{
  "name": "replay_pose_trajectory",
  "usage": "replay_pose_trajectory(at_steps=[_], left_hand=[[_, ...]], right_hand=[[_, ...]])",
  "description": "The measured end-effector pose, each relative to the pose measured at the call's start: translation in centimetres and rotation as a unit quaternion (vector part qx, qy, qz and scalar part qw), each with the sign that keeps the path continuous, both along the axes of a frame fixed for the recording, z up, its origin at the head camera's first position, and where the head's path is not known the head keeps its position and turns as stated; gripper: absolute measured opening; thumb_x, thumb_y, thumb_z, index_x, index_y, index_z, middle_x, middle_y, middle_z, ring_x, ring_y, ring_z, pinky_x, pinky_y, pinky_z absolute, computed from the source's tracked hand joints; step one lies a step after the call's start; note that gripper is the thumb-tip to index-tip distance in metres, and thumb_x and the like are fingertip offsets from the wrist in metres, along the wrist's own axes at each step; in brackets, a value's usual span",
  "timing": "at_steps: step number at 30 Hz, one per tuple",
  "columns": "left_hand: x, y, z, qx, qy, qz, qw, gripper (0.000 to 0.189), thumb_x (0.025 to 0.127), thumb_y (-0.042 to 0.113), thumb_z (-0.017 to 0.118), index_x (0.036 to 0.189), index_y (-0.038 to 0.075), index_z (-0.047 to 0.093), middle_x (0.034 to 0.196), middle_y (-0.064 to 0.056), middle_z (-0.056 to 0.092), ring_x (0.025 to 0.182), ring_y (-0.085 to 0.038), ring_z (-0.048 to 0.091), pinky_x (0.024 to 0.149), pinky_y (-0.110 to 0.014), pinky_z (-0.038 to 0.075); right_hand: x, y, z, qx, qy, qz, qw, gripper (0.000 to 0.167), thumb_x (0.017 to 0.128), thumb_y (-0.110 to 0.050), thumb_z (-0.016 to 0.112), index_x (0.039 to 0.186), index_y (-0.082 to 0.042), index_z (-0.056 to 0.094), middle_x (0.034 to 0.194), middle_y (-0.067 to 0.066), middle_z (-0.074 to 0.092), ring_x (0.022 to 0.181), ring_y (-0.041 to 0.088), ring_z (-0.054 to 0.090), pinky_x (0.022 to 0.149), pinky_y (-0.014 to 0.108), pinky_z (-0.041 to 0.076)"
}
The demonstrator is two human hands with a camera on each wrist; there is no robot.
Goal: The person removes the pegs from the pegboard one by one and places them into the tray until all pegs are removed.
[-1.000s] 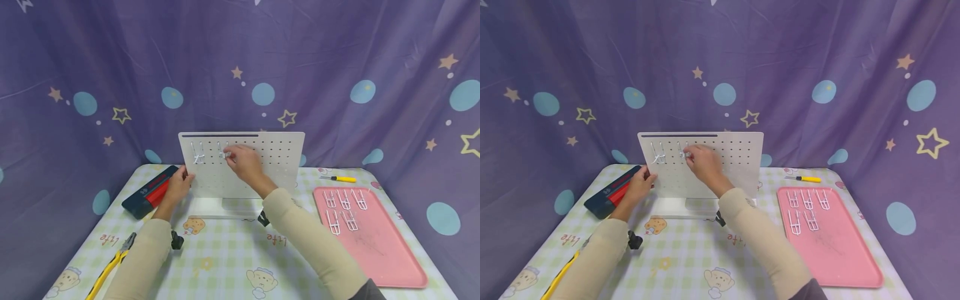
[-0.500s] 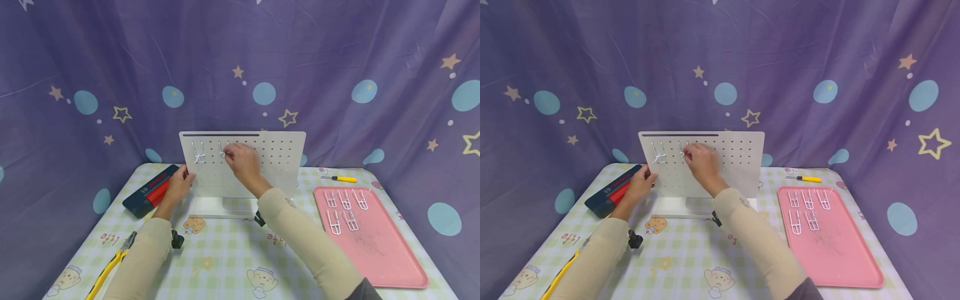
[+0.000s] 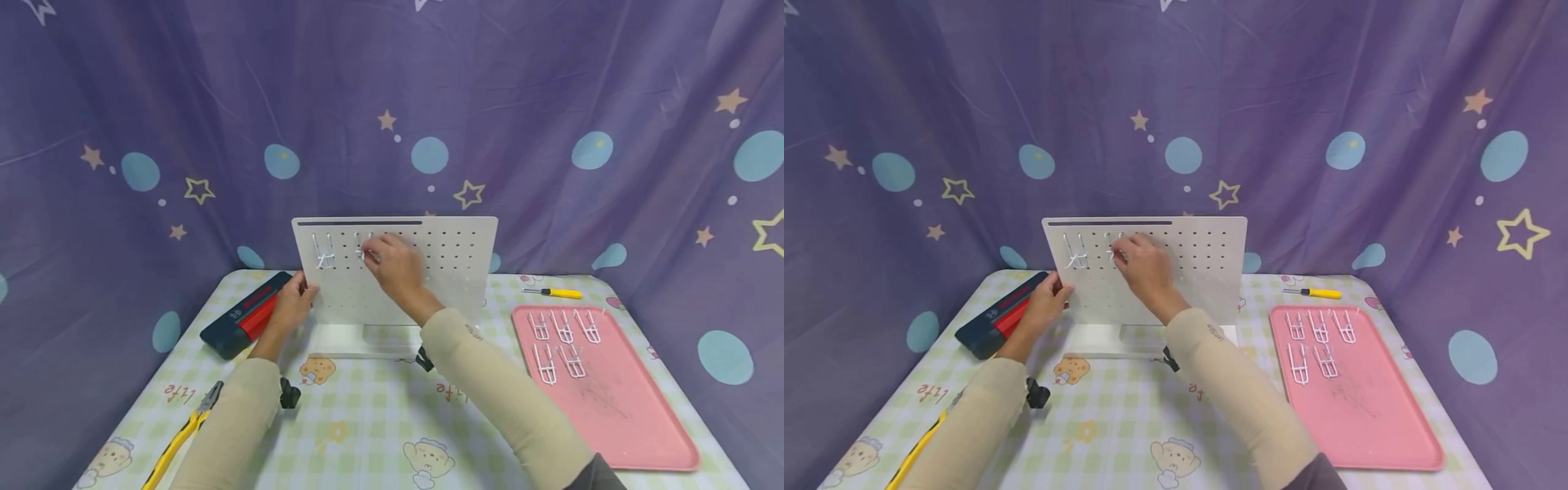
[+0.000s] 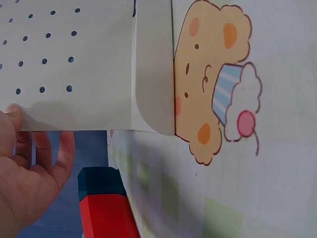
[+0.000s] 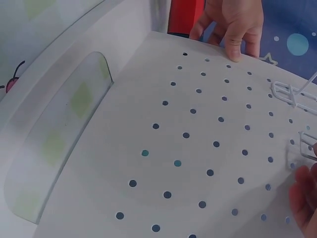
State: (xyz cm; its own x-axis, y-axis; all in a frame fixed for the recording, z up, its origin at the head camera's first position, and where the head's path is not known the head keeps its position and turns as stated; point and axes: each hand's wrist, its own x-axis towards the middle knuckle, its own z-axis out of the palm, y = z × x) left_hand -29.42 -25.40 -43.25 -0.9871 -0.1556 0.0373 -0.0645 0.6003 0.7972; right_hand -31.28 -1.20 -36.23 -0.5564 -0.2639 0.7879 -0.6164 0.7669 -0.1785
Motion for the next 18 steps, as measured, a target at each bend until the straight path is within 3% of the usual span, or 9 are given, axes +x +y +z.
replay_pose_trajectory(at_steps=[5, 18], left_hand=[[0.0, 0.0, -0.1, 0.0, 0.005, 0.001, 1.0, 0.034, 0.109, 0.021, 0.047, 0.142, 0.012, 0.049, 0.118, -0.016, 0.058, 0.1, -0.03, 0.057, 0.081, -0.034, 0.051], [0.0, 0.1, -0.1, -0.006, 0.006, 0.002, 1.0, 0.031, 0.109, 0.021, 0.047, 0.137, 0.011, 0.05, 0.112, -0.015, 0.057, 0.096, -0.028, 0.057, 0.078, -0.031, 0.05]], right_hand=[[0.3, 0.5, 0.0, -0.003, 0.01, 0.016, 0.9998, 0.008, 0.088, -0.021, 0.078, 0.095, -0.022, 0.077, 0.097, -0.005, 0.075, 0.089, 0.014, 0.071, 0.07, 0.029, 0.057], [1.3, 4.5, -0.2, 0.0, -0.027, 0.054, 0.9982, 0.007, 0.088, -0.017, 0.076, 0.095, -0.018, 0.077, 0.102, -0.001, 0.076, 0.087, 0.017, 0.072, 0.074, 0.03, 0.059]])
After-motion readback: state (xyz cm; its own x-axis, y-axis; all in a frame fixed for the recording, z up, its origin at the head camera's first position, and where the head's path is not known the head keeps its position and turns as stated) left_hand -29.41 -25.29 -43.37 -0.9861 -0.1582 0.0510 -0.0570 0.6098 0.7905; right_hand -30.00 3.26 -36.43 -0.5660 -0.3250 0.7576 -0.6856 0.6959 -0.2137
